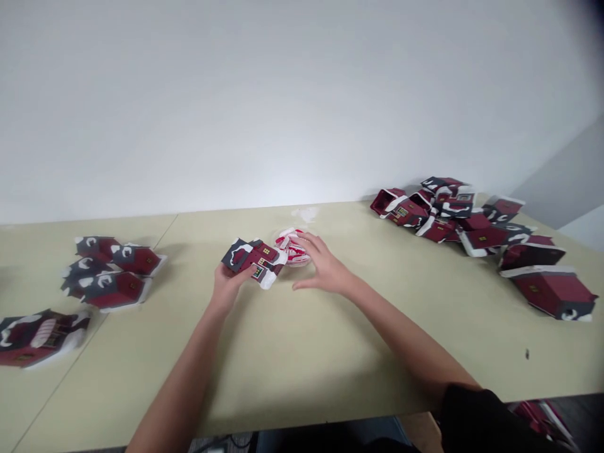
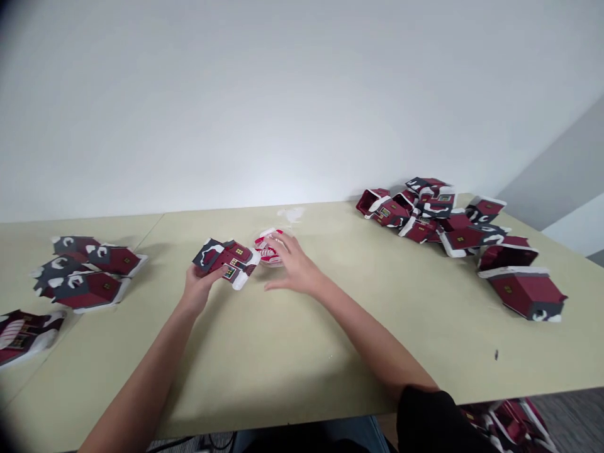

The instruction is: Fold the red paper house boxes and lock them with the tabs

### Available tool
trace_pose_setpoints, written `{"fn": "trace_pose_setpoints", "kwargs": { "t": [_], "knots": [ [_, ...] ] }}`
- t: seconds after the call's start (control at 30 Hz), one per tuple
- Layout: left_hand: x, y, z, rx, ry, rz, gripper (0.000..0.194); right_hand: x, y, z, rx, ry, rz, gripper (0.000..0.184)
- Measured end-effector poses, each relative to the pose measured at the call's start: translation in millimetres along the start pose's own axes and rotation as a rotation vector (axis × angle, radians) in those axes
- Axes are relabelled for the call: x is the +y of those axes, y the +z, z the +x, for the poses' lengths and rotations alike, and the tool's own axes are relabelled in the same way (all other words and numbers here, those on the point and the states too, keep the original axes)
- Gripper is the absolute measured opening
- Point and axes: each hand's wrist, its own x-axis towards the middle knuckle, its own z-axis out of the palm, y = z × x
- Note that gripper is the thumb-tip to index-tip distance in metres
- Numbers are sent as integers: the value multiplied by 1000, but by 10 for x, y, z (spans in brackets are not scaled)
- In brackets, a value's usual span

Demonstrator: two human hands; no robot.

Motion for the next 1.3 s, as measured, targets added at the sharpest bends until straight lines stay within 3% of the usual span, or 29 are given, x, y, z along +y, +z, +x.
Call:
{"fn": "trace_pose_setpoints", "kwargs": {
  "t": [0.13,0.2,0.33,0.4,0.5,0.6,0.77,0.93,1.07,1.2,1.3],
  "knots": [
    [51,-169,52,-34,127,188,66,184,-198,260,-77,113,35,42],
    [99,-223,35,-80,204,307,65,209,-213,386,-156,188,-74,28],
    [154,-272,-12,-182,258,522,60,152,-121,559,-377,414,-435,14],
    [134,-258,-24,-238,246,579,60,115,-69,596,-415,466,-525,12],
    [60,-211,-29,-295,209,582,66,94,-40,589,-371,480,-494,13],
    [-11,-171,-32,-303,168,533,76,97,-76,510,-240,497,-369,17],
    [-39,-99,-54,-272,80,349,77,6,-94,219,71,390,129,24],
    [-11,3,-93,-311,-79,128,64,-178,141,-128,187,336,522,29],
    [15,65,-143,-328,-105,122,66,-257,283,-285,256,200,336,21],
    [29,121,-200,-353,-124,105,80,-277,303,-345,217,-35,74,27],
    [19,164,-237,-387,-123,133,86,-277,301,-359,185,-135,-51,30]
  ]
}}
